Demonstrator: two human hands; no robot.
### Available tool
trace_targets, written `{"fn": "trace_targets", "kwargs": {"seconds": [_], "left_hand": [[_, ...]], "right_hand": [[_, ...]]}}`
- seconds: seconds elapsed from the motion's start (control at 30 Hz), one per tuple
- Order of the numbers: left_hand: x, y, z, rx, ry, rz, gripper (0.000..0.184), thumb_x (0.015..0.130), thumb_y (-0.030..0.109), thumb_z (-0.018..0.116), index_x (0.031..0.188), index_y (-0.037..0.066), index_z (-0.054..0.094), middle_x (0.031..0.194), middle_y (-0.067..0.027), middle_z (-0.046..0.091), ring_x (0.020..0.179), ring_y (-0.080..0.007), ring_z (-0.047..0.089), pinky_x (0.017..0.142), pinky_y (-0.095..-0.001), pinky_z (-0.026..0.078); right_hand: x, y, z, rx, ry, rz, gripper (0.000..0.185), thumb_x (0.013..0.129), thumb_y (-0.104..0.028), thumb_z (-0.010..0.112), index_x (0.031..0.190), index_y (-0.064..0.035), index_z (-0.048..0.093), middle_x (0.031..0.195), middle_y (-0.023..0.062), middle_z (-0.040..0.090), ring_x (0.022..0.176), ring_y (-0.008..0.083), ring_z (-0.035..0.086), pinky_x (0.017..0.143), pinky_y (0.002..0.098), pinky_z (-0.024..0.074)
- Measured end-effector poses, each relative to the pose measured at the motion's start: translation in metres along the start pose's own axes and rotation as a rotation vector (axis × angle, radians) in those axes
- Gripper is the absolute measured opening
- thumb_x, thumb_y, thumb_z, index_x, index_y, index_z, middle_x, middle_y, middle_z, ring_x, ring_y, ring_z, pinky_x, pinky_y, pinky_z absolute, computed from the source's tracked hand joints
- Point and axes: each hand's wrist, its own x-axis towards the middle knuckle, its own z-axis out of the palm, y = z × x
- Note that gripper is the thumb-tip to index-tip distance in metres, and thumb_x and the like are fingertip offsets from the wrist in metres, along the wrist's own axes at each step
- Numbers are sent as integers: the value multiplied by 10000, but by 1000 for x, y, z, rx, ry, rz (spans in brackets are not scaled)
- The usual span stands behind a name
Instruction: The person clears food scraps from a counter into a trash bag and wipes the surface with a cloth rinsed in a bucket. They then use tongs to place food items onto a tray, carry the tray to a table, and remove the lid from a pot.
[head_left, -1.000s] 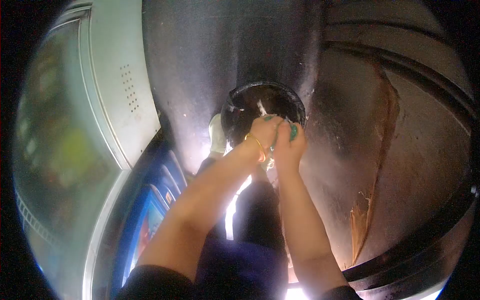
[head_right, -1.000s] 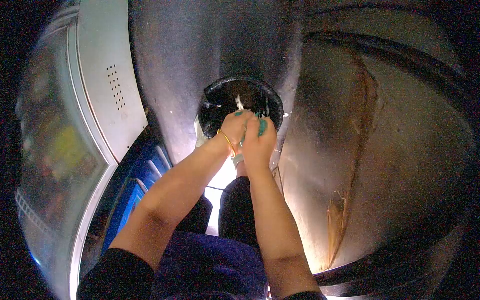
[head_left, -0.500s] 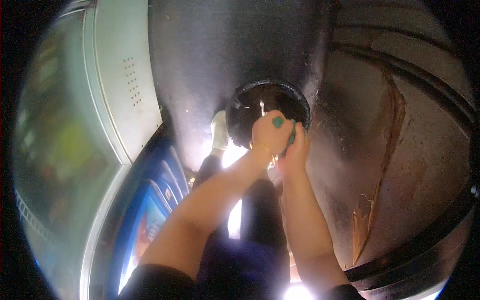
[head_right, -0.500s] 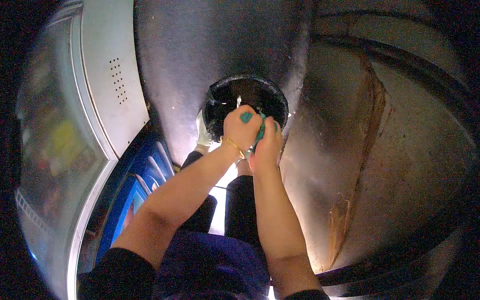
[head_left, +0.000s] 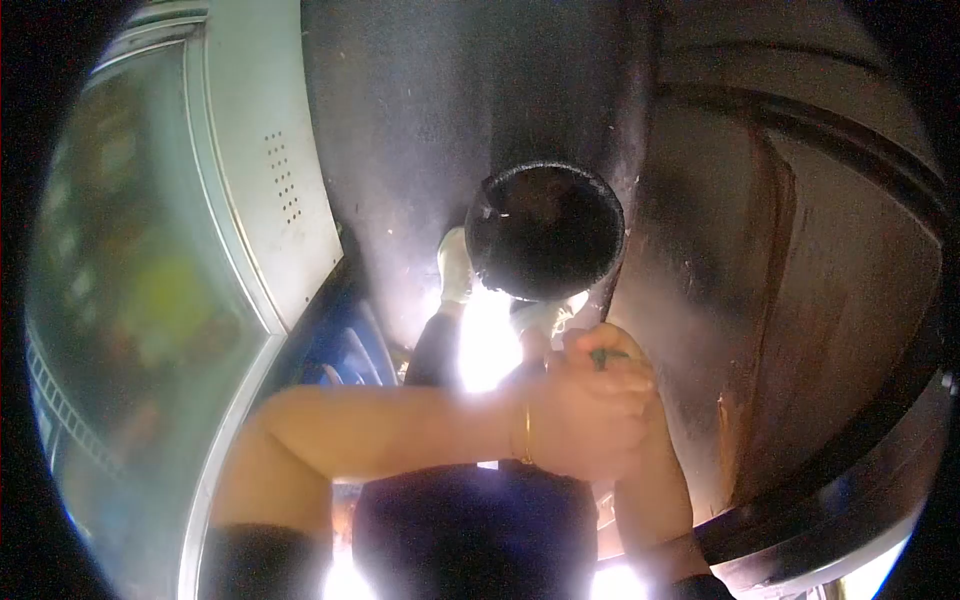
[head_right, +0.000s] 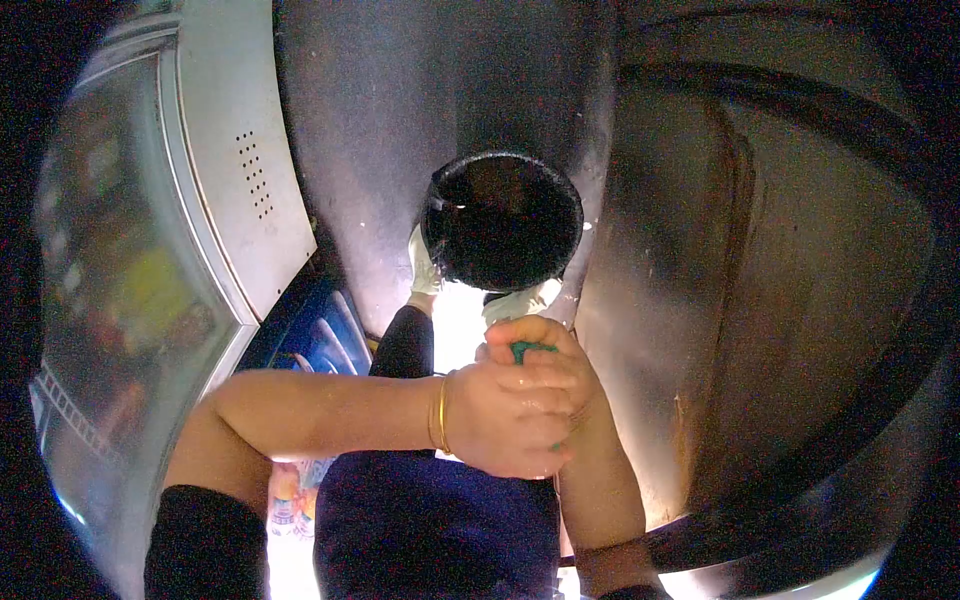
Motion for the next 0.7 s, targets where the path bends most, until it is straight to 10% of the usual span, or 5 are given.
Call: {"fn": "trace_targets", "kwargs": {"seconds": [0.2,0.7], "left_hand": [[10,10,-19,3,-307,435,119,588,239,602,619,126,622,686,-4,568,723,-228,585,741,-349,483],[-15,-95,27,396,-473,635,113,645,262,574,619,160,614,731,19,611,772,-163,611,763,-300,441]], "right_hand": [[16,-15,19,-207,-187,-73,413,852,-247,648,1162,25,625,749,24,582,709,102,535,653,234,421],[102,-20,-17,-600,-22,258,258,893,-107,578,1124,-9,633,716,-38,567,638,53,513,583,204,428]]}}
